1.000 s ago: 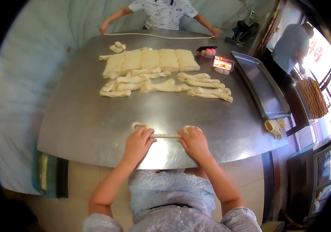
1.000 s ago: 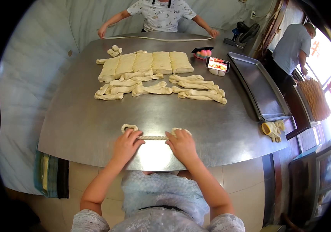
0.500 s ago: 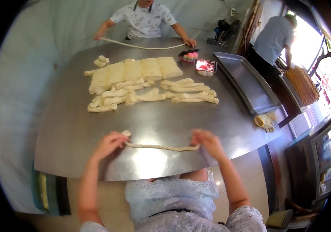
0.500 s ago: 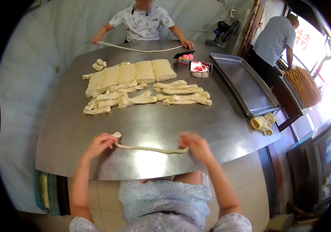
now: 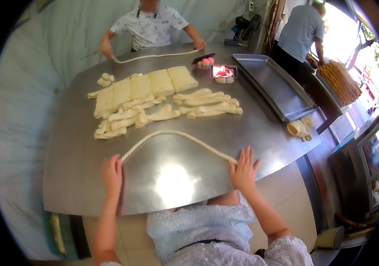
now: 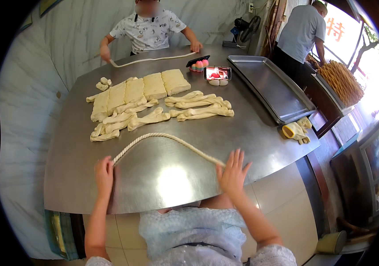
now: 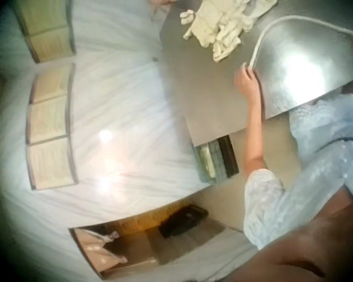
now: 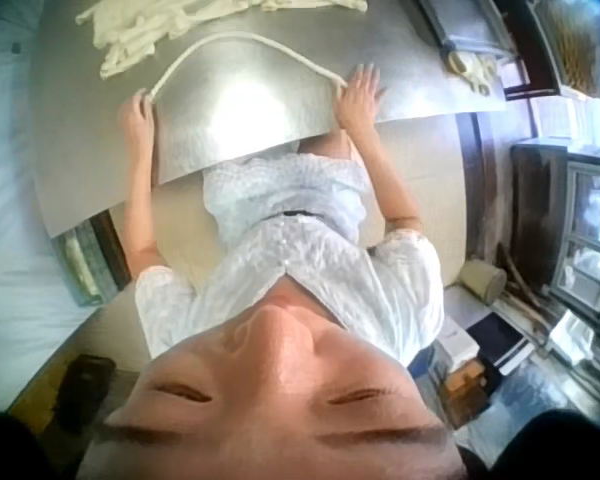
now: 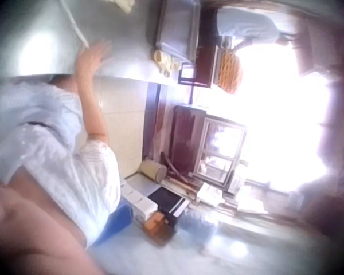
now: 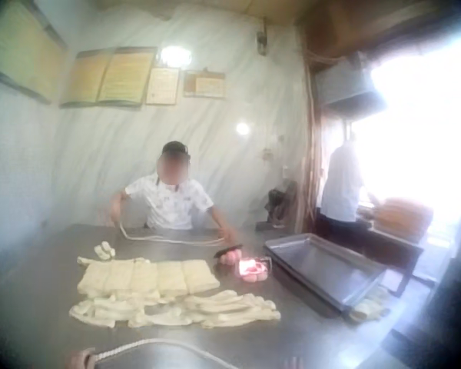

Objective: The person braids long strands of dough on a stainless steel table. They repeatedly stretch the dough, twist it into a rope, and place the finished braids onto a metal tray. Another person is visible in the background performing similar tasks.

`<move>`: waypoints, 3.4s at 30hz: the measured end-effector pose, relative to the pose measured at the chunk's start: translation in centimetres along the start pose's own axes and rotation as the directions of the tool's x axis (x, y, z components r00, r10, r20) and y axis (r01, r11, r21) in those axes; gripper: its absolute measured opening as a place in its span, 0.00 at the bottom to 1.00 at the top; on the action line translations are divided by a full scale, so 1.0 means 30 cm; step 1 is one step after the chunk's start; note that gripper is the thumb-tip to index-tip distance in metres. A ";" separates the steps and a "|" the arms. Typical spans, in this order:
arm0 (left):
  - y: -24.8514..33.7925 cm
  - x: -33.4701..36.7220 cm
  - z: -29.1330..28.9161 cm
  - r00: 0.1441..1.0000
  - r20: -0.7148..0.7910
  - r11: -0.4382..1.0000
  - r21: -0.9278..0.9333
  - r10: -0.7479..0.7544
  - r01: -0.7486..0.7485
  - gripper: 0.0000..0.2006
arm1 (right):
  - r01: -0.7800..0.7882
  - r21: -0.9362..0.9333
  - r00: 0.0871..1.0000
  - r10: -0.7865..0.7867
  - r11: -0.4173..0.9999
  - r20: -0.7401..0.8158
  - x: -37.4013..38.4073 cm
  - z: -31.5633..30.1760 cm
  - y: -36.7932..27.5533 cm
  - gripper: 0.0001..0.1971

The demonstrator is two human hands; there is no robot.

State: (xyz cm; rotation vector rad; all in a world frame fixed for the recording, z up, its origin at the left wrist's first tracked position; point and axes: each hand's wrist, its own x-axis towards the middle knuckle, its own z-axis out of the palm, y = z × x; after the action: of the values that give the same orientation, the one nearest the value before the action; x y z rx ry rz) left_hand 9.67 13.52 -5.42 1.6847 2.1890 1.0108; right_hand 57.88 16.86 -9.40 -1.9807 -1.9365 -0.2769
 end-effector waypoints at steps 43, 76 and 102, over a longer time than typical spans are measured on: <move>-0.098 0.031 -0.084 0.943 -0.332 0.991 -0.114 0.035 -0.077 0.11 | -0.245 0.410 0.816 0.415 0.879 -0.403 0.082 -0.272 0.803 0.13; 0.013 -0.048 0.077 0.925 -0.179 0.873 0.428 0.334 -0.233 0.12 | 0.080 0.118 0.996 -0.075 0.990 -0.043 -0.043 -0.060 0.345 0.23; -0.303 -0.297 -0.219 0.756 -0.245 0.518 -0.844 -0.607 0.142 0.15 | -0.361 0.823 0.878 0.136 -0.438 0.458 0.152 -0.057 0.236 0.17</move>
State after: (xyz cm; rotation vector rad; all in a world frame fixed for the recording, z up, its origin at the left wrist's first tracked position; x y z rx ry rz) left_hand 2.01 1.76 -8.30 0.4745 1.7235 2.0444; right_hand 65.29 20.42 -6.90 -0.8940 -0.6527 1.3605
